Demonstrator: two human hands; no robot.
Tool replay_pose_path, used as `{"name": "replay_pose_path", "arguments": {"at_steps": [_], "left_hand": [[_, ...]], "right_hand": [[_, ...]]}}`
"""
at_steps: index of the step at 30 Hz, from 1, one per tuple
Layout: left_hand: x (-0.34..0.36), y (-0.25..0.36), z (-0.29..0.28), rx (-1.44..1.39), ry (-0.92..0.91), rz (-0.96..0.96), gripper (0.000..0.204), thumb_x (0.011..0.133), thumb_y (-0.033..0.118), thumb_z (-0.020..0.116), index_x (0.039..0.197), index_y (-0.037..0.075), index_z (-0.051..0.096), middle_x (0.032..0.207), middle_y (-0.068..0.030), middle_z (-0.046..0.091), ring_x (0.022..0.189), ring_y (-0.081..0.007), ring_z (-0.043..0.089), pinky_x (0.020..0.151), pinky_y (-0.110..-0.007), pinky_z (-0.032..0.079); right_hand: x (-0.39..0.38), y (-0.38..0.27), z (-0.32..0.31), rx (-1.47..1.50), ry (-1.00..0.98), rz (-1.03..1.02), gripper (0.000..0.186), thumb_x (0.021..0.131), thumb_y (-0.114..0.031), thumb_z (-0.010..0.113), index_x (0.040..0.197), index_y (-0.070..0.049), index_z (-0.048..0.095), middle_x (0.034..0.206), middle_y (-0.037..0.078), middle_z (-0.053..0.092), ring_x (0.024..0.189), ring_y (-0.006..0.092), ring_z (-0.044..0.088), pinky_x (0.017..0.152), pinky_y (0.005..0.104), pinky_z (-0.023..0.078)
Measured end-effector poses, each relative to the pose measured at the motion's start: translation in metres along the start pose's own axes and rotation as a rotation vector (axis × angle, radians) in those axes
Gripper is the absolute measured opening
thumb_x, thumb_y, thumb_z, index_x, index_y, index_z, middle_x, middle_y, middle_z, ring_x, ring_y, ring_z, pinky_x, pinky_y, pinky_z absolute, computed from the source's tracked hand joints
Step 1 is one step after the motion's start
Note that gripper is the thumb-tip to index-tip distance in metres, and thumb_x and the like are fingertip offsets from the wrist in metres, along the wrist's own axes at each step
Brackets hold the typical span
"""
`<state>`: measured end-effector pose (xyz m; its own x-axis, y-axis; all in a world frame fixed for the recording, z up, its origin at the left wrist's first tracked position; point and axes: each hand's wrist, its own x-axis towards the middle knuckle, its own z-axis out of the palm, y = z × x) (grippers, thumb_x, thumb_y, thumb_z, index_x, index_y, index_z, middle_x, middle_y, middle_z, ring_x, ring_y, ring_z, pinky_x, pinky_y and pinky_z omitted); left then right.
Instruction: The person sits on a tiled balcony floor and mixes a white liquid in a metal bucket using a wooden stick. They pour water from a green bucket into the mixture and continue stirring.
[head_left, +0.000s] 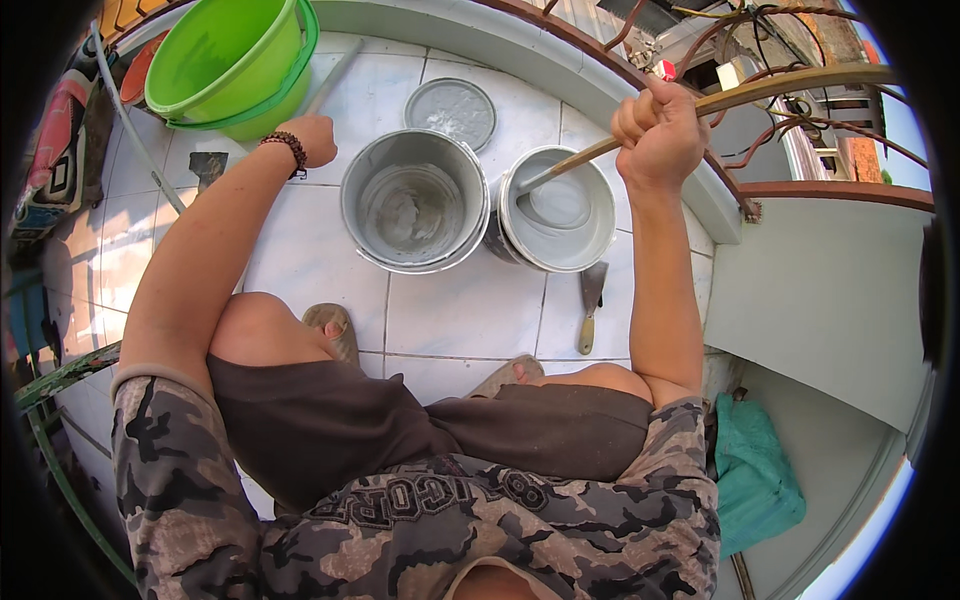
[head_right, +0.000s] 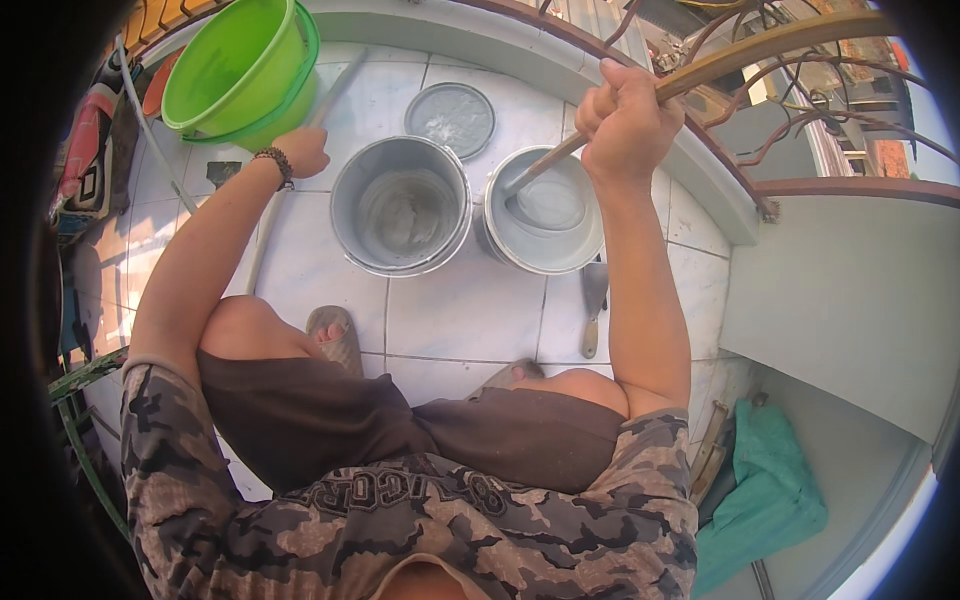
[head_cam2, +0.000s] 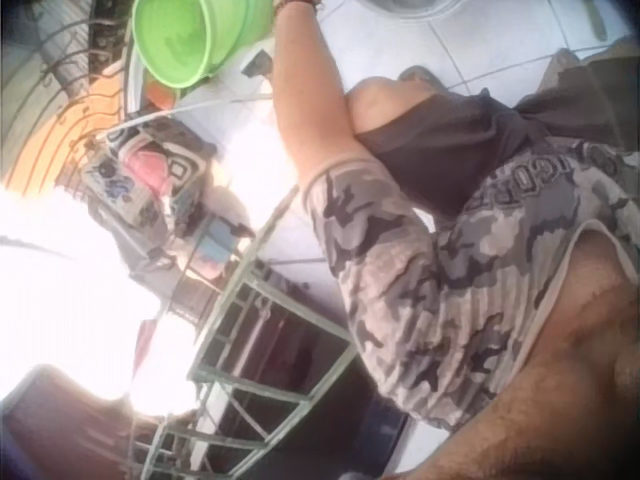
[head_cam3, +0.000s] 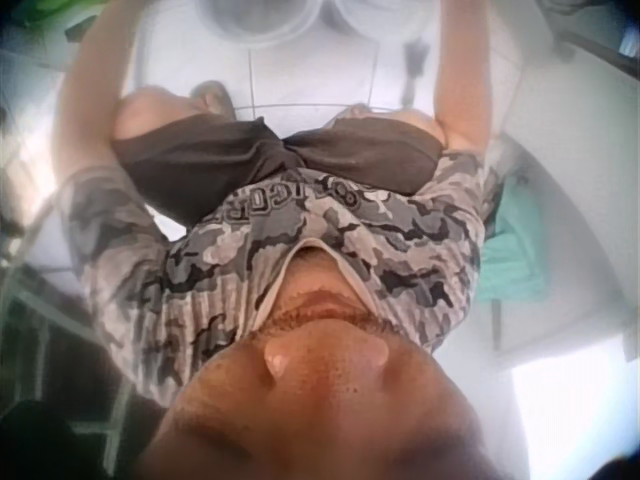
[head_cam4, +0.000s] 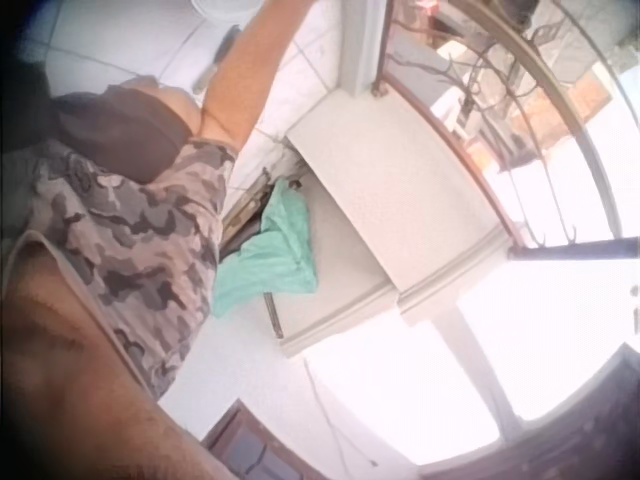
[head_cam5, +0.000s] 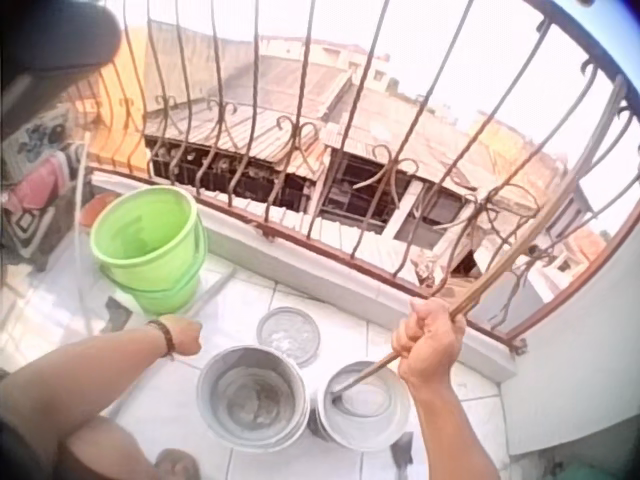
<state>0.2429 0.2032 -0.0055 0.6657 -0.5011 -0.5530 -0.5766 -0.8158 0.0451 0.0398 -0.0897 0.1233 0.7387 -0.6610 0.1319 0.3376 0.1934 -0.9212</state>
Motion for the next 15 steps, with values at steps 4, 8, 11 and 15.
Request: {"name": "replay_pose_path", "arguments": {"at_steps": [4, 8, 11, 15], "left_hand": [[0.004, 0.004, 0.005, 0.028, 0.097, -0.051, 0.031, 0.081, 0.015, 0.051, 0.102, -0.002, 0.066, 0.110, -0.0238, 0.064, 0.102, -0.0345, 0.063, 0.089, -0.043, 0.050], [0.000, -0.005, 0.000, 0.015, 0.080, -0.102, 0.031, 0.081, 0.015, 0.052, 0.102, -0.002, 0.067, 0.107, -0.0224, 0.066, 0.101, -0.0342, 0.064, 0.088, -0.042, 0.051], [0.001, -0.004, -0.001, 0.032, 0.046, -0.141, 0.031, 0.080, 0.014, 0.053, 0.103, -0.002, 0.066, 0.108, -0.0211, 0.066, 0.102, -0.0338, 0.064, 0.088, -0.042, 0.051], [0.005, -0.001, 0.005, 0.028, 0.049, -0.104, 0.032, 0.080, 0.015, 0.053, 0.104, -0.001, 0.066, 0.109, -0.0210, 0.065, 0.101, -0.0338, 0.064, 0.088, -0.042, 0.051]], "right_hand": [[0.005, -0.004, -0.020, -0.281, 0.081, -0.084, 0.037, 0.080, -0.006, 0.054, 0.051, -0.011, 0.034, 0.045, -0.004, 0.027, 0.035, 0.0079, 0.027, 0.036, 0.0275, 0.020], [0.003, -0.010, -0.020, -0.202, 0.074, 0.208, 0.038, 0.080, -0.007, 0.055, 0.050, -0.011, 0.031, 0.045, -0.004, 0.026, 0.035, 0.0083, 0.026, 0.037, 0.0280, 0.019], [-0.002, -0.012, -0.010, 0.036, 0.030, 0.081, 0.040, 0.081, -0.007, 0.055, 0.051, -0.012, 0.028, 0.045, -0.004, 0.025, 0.036, 0.0085, 0.023, 0.037, 0.0290, 0.017], [0.008, -0.010, -0.034, -0.169, 0.144, -0.153, 0.039, 0.080, -0.006, 0.055, 0.051, -0.013, 0.031, 0.045, -0.004, 0.027, 0.035, 0.0079, 0.024, 0.037, 0.0278, 0.018]]}}
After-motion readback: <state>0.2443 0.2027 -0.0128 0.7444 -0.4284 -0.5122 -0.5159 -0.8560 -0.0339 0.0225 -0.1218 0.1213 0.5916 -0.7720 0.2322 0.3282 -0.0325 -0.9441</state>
